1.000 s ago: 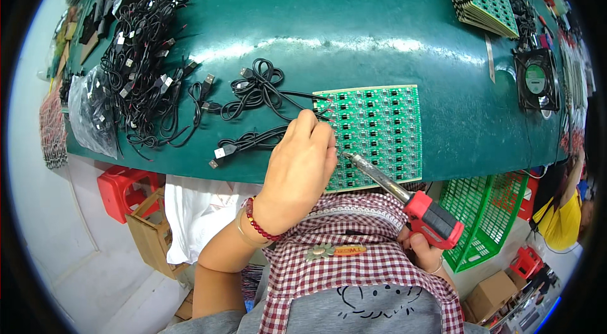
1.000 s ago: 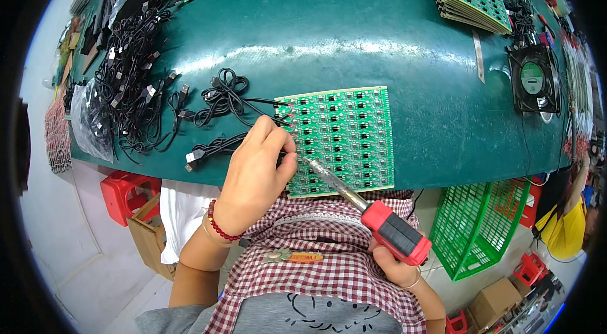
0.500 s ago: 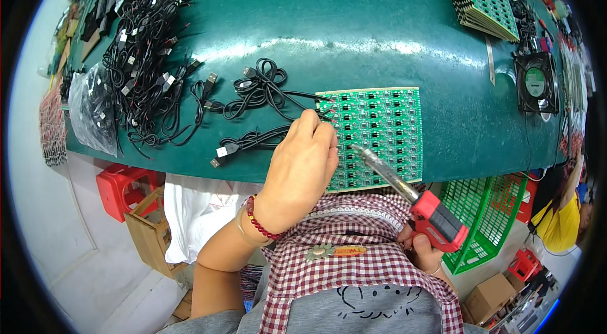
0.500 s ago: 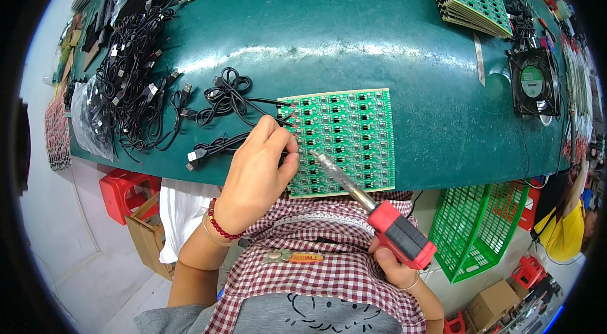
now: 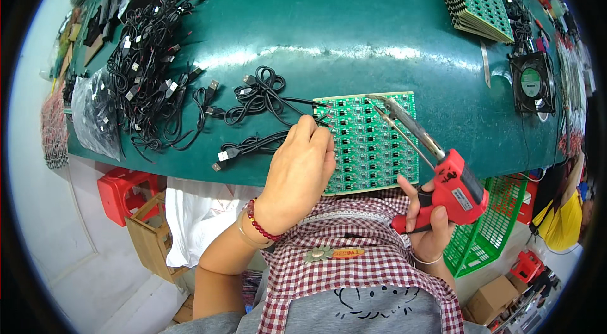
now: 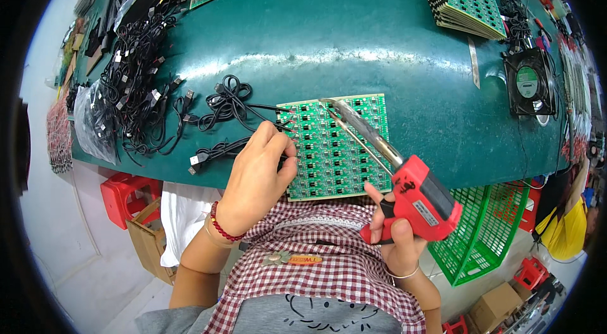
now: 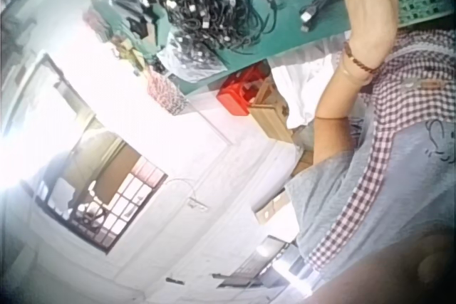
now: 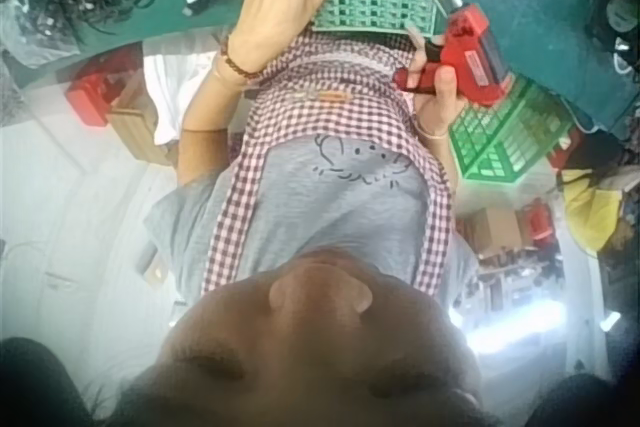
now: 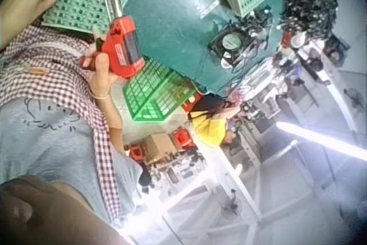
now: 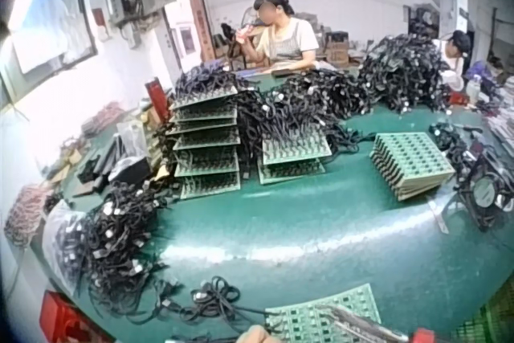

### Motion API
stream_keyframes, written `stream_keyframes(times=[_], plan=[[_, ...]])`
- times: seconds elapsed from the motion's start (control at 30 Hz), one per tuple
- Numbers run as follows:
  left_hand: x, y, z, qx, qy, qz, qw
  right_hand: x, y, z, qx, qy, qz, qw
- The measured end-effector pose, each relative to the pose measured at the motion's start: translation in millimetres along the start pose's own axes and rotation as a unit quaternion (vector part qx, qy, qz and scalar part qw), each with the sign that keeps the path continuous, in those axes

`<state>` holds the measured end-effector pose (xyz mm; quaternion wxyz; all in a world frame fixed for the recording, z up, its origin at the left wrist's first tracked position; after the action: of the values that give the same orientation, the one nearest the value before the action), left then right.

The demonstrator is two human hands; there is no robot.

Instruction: The person solders electrical connections on an LED circuit board using a handheld soldering iron.

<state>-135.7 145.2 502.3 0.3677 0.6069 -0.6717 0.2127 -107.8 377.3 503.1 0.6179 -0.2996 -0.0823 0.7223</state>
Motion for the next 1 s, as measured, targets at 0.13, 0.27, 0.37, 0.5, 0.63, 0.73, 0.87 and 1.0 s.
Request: stream_keyframes(times=[0.13,0.27,0.37,0.5,0.63,0.73,0.87,1.0], plan=[[-4,0,4,0.004,-0.015,-0.003,1.0,-7,16,-4,0.017,-0.002,-0.008,1.0],[2,-2,-2,0.003,-0.018,-0.017,1.0,-7,14,-2,0.07,-0.006,0.011,0.997],[2,0,0,0.004,-0.013,-0.012,1.0,-8,15,-2,0.065,-0.006,0.014,0.998],[7,-4,-6,-0.015,-0.003,-0.014,1.0,-5,17,-6,0.036,-0.005,-0.006,0.999],[23,-31,-14,0.011,0.026,-0.012,1.0,-3,19,-6,0.047,0.0,-0.022,0.999],[27,-48,-12,-0.006,0.069,0.01,0.998,-9,20,-3,0.045,-0.003,-0.02,0.999],[43,-31,-24,-0.06,0.117,-0.012,0.991,-4,18,-6,0.046,0.005,0.003,0.999],[28,-21,-2,-0.102,0.119,0.036,0.987,-14,17,-2,0.072,0.041,-0.034,0.996]])
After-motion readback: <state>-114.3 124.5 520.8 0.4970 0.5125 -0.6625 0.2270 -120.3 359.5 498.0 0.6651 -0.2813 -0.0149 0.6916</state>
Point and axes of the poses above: each hand's wrist, its own y-axis towards the middle knuckle, its own x-axis out of the back of the hand, z = x × y, the point moved 3 cm from there along y, towards the middle knuckle, and after that the axes turned 15 degrees about -x, right-handed, at the moved point
